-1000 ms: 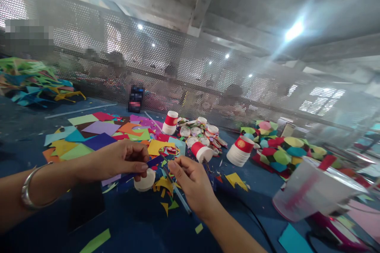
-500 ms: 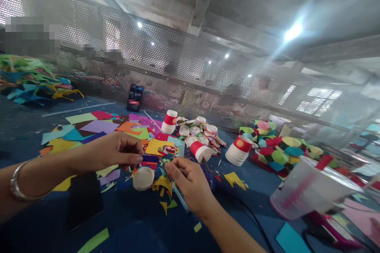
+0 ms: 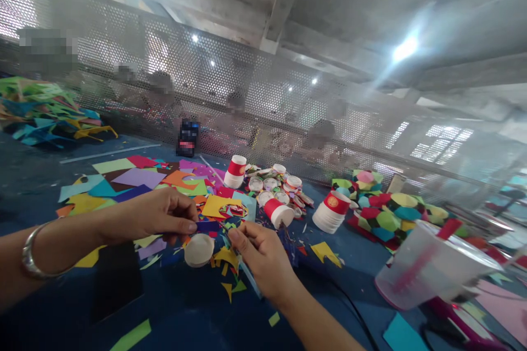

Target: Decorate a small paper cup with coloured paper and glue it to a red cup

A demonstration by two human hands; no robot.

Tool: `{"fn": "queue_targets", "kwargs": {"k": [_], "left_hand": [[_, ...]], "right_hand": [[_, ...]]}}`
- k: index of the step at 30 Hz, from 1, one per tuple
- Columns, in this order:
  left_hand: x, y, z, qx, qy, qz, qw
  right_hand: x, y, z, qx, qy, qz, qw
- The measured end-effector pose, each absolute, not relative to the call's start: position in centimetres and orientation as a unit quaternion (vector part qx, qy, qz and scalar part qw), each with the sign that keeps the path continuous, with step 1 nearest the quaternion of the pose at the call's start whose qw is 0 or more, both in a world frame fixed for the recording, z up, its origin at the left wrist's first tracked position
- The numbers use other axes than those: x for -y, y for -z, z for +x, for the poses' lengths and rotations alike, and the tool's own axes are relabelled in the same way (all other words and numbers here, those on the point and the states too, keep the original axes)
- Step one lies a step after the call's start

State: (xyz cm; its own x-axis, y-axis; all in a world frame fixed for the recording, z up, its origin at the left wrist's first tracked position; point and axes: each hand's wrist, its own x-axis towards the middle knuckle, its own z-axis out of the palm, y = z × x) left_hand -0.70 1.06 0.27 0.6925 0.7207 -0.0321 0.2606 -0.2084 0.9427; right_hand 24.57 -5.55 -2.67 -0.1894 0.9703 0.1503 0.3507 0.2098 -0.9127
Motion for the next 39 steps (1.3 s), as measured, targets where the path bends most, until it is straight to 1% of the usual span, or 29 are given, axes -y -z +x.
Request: {"fn": "queue_targets", "kwargs": {"k": [8,14,19,21,27,30,32,36,39], "left_hand": [[-1.9,0.6,-0.6,-0.286,-0.257,0.746,0.544],[-1.3,0.6,0.1,-0.323,-0.286,0.737,0.521],[-0.6,0.7,1.2,-0.314,-0.307,0.697,0.567],[-0.3,0.7,1.4,-0.308,-0.323,0.689,0.571],[0.1,0.7,1.8,-0.321,-0.349,0.672,0.569],[-0.1,0.8,1.7,-0.329,-0.369,0.683,0.538],[-0.2,0.8,1.5,-0.341,-0.351,0.699,0.521],[0.1,0.8,1.3,-0.348,-0.235,0.752,0.507],[0.4,0.8,1.5,-0.331,-0.225,0.784,0.475]], "right_hand": [[5.3,3.1,25.0,0.625,-0.422,-0.493,0.434],[5.3,3.2,24.9,0.615,-0.425,-0.484,0.454],[5.3,3.2,24.8,0.614,-0.422,-0.48,0.464],[5.3,3.2,24.8,0.617,-0.417,-0.481,0.462],[5.4,3.2,24.8,0.629,-0.406,-0.484,0.452],[5.4,3.2,24.8,0.626,-0.405,-0.477,0.465],[5.4,3.2,24.8,0.617,-0.398,-0.479,0.48],[5.3,3.1,24.7,0.6,-0.405,-0.478,0.498],[5.2,3.1,24.4,0.6,-0.443,-0.464,0.477]]}}
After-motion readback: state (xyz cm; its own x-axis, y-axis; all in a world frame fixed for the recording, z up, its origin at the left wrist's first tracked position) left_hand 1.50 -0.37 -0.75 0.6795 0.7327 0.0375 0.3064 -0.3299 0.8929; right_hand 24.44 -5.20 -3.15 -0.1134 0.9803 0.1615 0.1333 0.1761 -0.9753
